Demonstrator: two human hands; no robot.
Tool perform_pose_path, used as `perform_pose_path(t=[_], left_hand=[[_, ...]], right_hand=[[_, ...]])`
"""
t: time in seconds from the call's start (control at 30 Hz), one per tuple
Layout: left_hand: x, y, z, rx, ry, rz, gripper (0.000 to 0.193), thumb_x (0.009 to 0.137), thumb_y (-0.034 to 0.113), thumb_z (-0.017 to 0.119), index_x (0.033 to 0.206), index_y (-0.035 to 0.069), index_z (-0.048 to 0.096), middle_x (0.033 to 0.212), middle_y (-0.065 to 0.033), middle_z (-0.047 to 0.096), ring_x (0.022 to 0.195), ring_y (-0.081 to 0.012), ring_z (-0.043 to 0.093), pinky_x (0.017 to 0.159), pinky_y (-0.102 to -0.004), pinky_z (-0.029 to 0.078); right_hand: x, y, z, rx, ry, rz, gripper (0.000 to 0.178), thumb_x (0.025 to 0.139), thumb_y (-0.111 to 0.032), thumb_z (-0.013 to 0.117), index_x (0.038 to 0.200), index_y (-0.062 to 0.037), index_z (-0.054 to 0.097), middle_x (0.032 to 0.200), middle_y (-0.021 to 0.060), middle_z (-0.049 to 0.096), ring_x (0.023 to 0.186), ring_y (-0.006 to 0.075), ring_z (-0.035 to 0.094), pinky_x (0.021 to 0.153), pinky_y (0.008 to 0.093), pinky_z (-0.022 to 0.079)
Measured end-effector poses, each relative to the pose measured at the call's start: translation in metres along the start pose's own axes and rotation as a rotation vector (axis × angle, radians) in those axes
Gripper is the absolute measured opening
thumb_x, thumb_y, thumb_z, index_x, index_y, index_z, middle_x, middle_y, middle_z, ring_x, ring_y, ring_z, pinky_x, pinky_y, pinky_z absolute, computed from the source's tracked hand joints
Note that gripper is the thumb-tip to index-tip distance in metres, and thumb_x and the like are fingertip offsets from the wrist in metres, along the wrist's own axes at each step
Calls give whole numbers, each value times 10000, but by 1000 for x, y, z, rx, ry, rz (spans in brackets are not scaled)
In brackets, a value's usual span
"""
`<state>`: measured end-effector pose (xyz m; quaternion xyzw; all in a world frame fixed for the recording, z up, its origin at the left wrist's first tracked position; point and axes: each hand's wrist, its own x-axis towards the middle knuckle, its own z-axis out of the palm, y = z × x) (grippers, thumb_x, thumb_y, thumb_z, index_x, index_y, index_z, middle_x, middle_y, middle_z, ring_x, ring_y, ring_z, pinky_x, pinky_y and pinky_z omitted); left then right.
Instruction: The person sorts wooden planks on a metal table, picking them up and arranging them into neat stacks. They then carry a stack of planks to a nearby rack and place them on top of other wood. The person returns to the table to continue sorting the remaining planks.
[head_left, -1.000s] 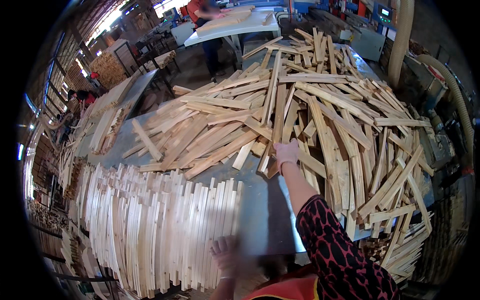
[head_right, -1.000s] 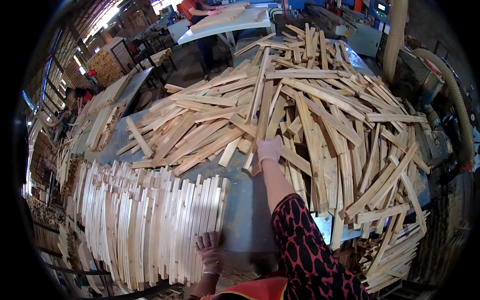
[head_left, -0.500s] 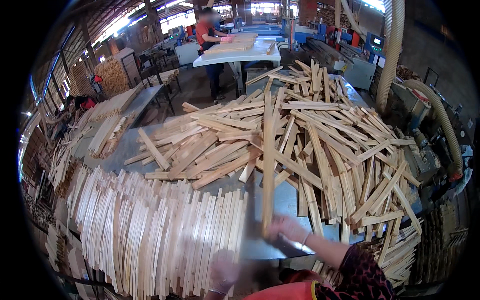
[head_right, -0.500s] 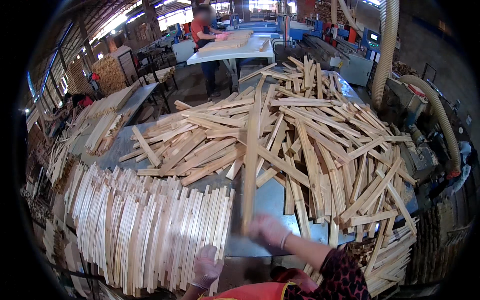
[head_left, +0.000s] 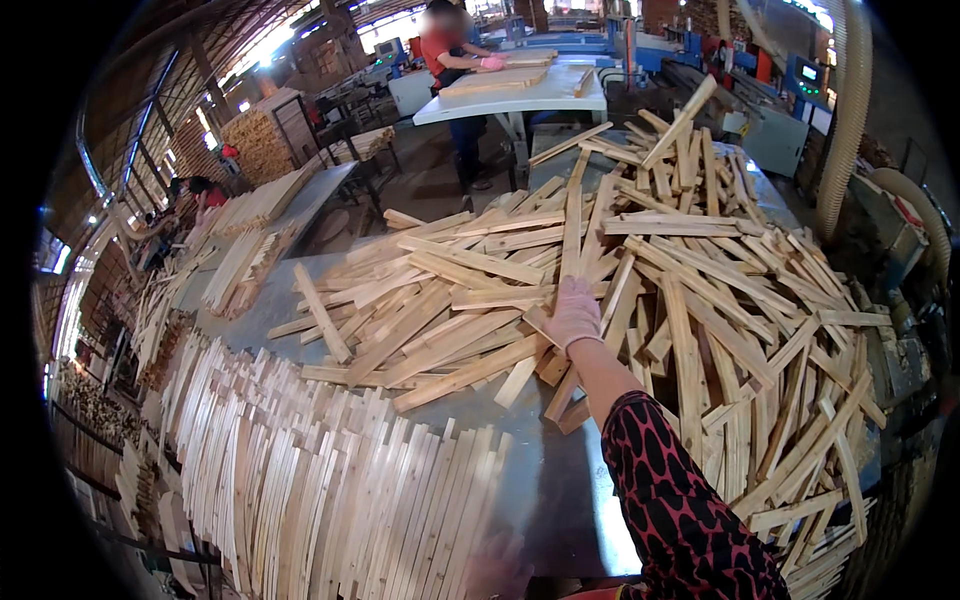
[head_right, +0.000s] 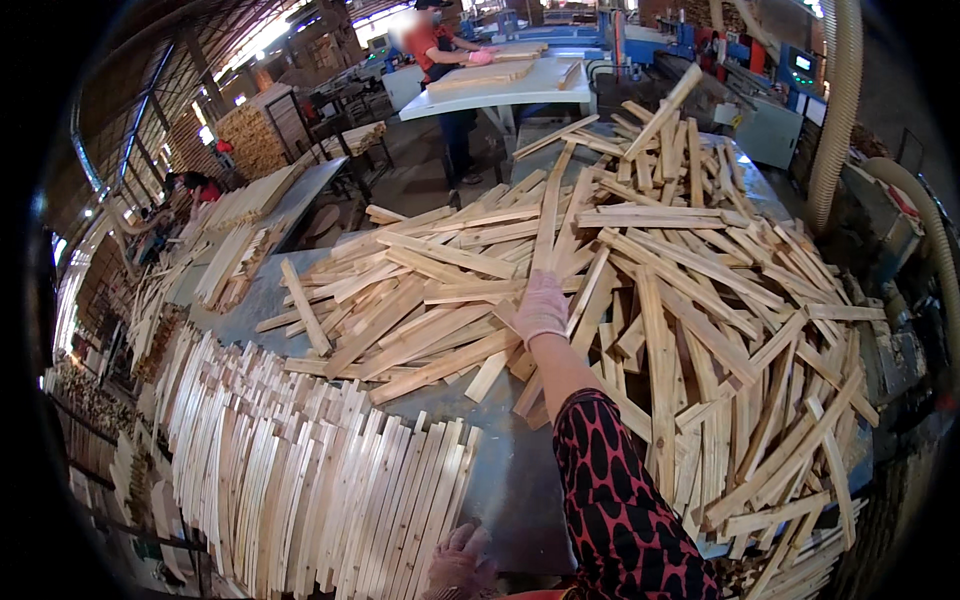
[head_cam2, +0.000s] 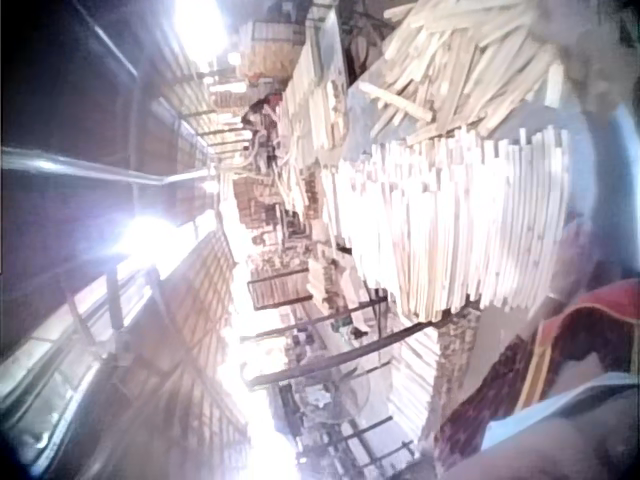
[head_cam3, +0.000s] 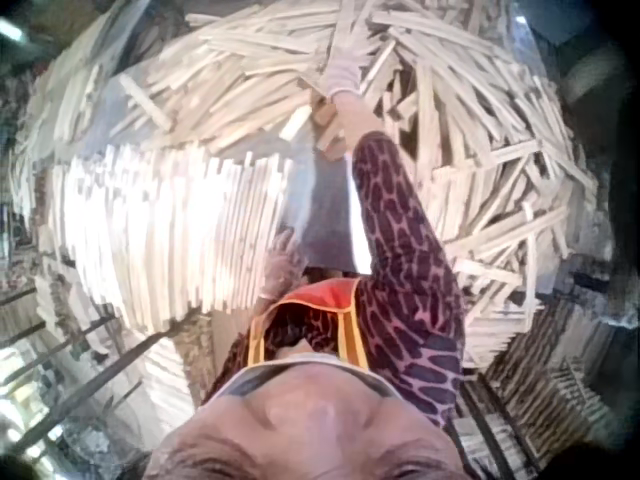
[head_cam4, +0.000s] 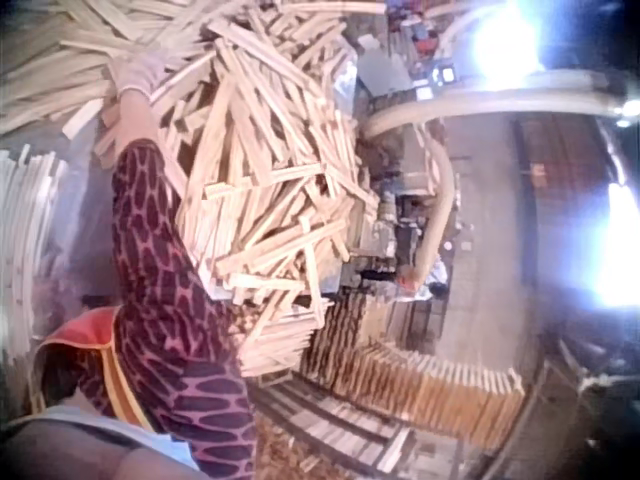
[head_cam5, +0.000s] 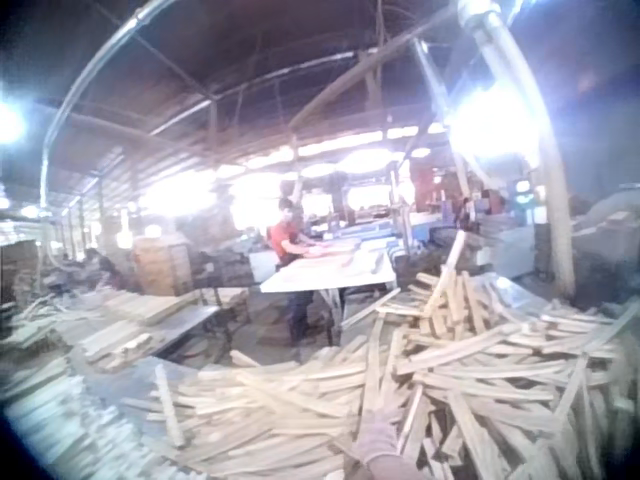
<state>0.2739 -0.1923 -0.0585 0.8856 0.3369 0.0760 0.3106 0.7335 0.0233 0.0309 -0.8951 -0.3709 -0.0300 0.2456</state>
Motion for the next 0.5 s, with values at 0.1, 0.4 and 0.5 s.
perform_pose_path(t=[0.1, 0.4, 0.5], left_hand=[[3, 20, -36, -57, -140, -254, 684, 906, 284, 744, 1528, 137, 498, 1524, -219, 478, 1376, -424, 489, 1099, -561, 441], [34, 35, -81, 50, -159, -150, 641, 867, 385, 752, 1417, 115, 561, 1494, -190, 549, 1331, -423, 548, 1096, -504, 472], [38, 14, -70, 50, -152, -10, 679, 868, 401, 761, 1447, 127, 536, 1577, -186, 475, 1399, -416, 492, 1125, -507, 445]], right_hand=[[-19, 27, -9, 158, -112, -223, 529, 920, -163, 696, 1402, -15, 537, 1317, 219, 612, 1157, 379, 666, 996, 403, 556], [-258, 56, -57, 1957, -1051, 464, 727, 820, -1, 721, 1506, -37, 481, 1241, 146, 679, 1136, 311, 696, 968, 435, 604], [-310, 67, -47, 1598, -1188, 415, 916, 836, -52, 752, 1651, -189, 358, 1351, 100, 671, 1189, 286, 692, 1029, 428, 580]])
